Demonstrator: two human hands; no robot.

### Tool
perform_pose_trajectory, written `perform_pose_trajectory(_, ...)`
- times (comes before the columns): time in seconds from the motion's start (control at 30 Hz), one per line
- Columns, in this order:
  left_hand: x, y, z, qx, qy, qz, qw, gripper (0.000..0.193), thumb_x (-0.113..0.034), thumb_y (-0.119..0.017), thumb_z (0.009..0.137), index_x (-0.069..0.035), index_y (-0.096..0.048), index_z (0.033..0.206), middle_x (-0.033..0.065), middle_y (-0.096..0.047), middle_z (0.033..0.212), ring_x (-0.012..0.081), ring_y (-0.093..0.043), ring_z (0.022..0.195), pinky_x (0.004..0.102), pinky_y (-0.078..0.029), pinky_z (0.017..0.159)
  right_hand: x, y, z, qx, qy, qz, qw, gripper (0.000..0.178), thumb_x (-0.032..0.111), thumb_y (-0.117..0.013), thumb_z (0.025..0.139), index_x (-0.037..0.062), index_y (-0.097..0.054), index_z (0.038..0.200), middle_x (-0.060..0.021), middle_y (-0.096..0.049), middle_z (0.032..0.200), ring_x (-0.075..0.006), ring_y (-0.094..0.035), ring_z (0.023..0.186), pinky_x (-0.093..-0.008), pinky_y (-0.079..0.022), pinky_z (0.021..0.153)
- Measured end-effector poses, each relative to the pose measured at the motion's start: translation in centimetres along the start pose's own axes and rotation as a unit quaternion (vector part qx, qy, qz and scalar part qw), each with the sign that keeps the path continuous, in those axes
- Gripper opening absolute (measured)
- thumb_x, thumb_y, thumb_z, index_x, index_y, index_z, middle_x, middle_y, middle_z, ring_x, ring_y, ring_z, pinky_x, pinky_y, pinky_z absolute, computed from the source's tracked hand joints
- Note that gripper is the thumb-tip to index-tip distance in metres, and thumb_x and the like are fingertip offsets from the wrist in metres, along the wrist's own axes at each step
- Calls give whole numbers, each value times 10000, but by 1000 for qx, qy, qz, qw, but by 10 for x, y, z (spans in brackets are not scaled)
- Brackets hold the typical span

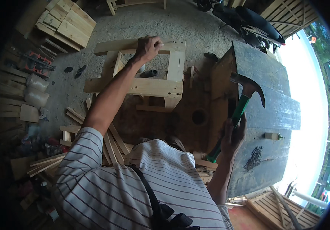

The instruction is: The person is assembling a wooden stool or frame using nails, a hammer, and a power drill.

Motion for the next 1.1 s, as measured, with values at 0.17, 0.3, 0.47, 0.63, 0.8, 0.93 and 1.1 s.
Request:
perform_pose_trajectory(0.17,7,-10,0,-68,-90,4,994,133,-188,-720,864,-82,-644,841,82,-648,738,328,-606,698,434,-467,696,8,-21,69,81,38,-91,992,533,119,-576,1011,79,-399,1512,14,-554,714,-43,-492,531,-219,-398,457)
perform_pose_trajectory(0.3,12,-15,2,-33,-69,-27,997,146,-159,-717,866,-74,-609,813,63,-644,750,308,-595,678,437,-451,669,13,-40,122,120,33,-89,988,552,109,-578,1001,61,-393,1519,12,-559,714,-41,-490,529,-221,-396,461)
perform_pose_trajectory(0.47,15,-18,3,26,-21,-15,999,137,-229,-718,865,-123,-637,835,28,-656,794,250,-627,812,423,-411,849,126,-57,177,83,266,78,957,370,106,-522,1024,23,-472,1381,-55,-585,761,-105,-534,558,-245,-430,475)
perform_pose_trajectory(0.63,15,-18,0,-10,-21,-13,1000,139,-236,-719,863,-128,-634,843,22,-665,813,234,-630,838,408,-399,870,257,-38,193,-21,526,166,834,191,302,-475,1051,115,-503,1078,-70,-594,780,-130,-530,530,-253,-451,437)
perform_pose_trajectory(0.8,17,-19,-3,-40,-26,-32,998,150,-235,-735,830,-124,-634,841,39,-668,830,254,-636,814,425,-419,860,118,-130,193,61,449,-248,856,253,204,-596,970,44,-566,1164,-94,-644,843,-210,-617,704,-343,-515,634)
perform_pose_trajectory(0.93,21,-17,-5,9,21,-21,1000,137,-217,-715,797,-113,-626,811,63,-652,810,295,-630,811,438,-432,850,-4,-135,203,273,112,-272,916,498,153,-592,985,74,-475,1463,-136,-715,961,-196,-654,789,-354,-535,679)
perform_pose_trajectory(1.1,4,-7,3,-66,-31,-37,997,126,-167,-670,885,-106,-613,792,64,-641,785,263,-624,802,430,-440,828,33,-85,197,205,91,-142,964,544,120,-536,1004,126,-407,1532,-15,-611,710,-98,-552,540,-284,-457,489)
Point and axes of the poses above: each hand's wrist, its own z-axis towards the middle knuckle, its own y-axis out of the back of the hand, x = y × z, the point moved 5 cm from there along z, towards the middle knuckle
